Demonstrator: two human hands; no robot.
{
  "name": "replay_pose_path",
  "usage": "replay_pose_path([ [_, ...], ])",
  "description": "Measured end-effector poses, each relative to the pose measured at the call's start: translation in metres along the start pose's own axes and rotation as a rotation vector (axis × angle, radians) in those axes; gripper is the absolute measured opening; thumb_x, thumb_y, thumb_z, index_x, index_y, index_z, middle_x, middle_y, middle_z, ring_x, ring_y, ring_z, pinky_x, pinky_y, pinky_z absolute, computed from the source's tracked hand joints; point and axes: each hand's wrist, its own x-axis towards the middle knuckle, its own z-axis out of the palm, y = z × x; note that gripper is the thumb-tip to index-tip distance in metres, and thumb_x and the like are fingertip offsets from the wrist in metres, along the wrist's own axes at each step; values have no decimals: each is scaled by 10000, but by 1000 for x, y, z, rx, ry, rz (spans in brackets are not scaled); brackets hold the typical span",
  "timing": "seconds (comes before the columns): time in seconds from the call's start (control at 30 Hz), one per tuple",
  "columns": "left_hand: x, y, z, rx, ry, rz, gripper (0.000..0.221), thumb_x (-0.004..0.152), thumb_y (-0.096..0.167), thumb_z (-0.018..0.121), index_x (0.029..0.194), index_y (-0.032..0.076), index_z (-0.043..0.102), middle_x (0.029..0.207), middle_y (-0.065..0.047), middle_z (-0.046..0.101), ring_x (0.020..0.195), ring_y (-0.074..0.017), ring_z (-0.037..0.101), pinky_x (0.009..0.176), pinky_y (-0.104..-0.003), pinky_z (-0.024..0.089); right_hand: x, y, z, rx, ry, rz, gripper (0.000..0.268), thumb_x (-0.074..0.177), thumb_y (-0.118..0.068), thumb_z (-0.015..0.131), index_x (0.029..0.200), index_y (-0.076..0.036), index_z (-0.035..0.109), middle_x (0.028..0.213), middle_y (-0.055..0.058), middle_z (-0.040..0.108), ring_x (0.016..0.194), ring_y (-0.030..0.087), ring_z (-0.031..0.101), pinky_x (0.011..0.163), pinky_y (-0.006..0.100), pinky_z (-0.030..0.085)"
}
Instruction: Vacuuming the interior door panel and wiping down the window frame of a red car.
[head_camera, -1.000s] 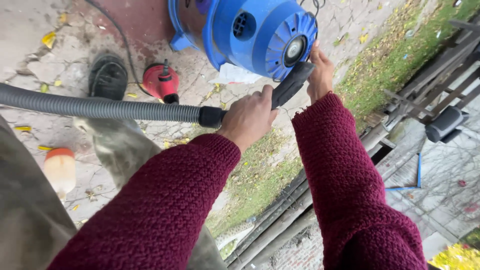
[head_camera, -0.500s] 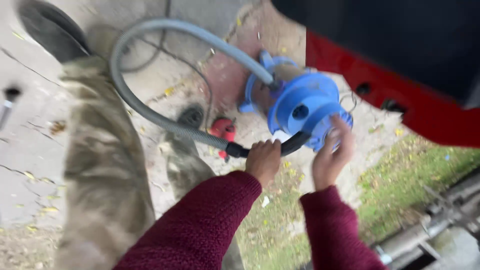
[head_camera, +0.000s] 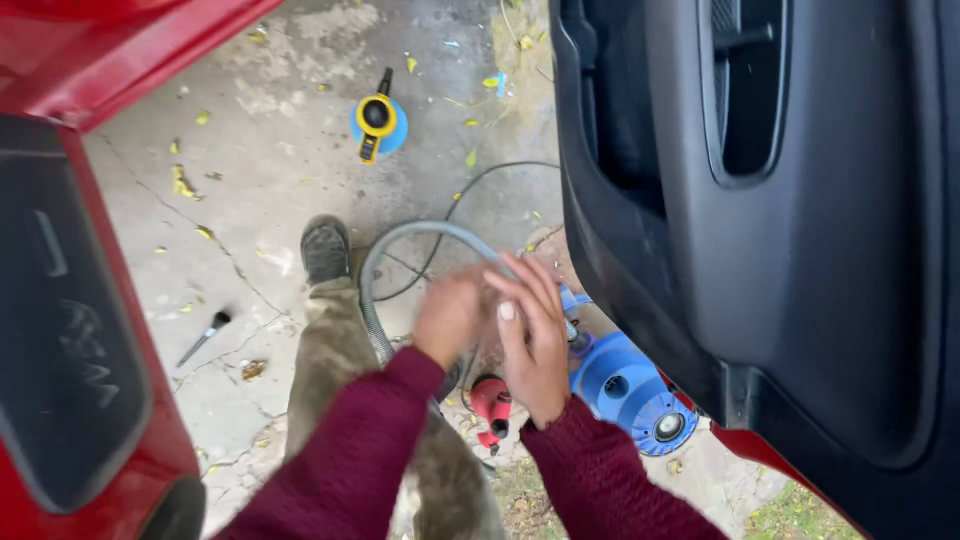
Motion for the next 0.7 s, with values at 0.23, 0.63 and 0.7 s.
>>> replay_pose_path([
  [0.23,212,-126,-226,-295,736,6,125,1044,115,650,1133,47,704,972,-112,768,870,-209,742,810,-353,586,153,-67,42,17,-77,-41,377,1032,-254,492,1284,-50,686,1527,143,570,1528,375,403,1270,499,274],
  [0.63,388,-277,-399,486,615,-104,189,900,214,784,1068,170,707,1286,-113,657,1228,-341,564,1045,-488,392,325,-122,111,66,-136,-5,343,968,-146,626,1303,-72,648,1539,125,543,1518,362,388,1267,484,277],
  [0.7,391,-317,-395,158,453,-211,91,1112,174,582,1183,143,630,1225,-94,672,1236,-289,594,1062,-449,416,329,-137,97,59,-181,21,359,946,-137,628,1298,-71,652,1527,124,552,1492,363,403,1248,487,280],
])
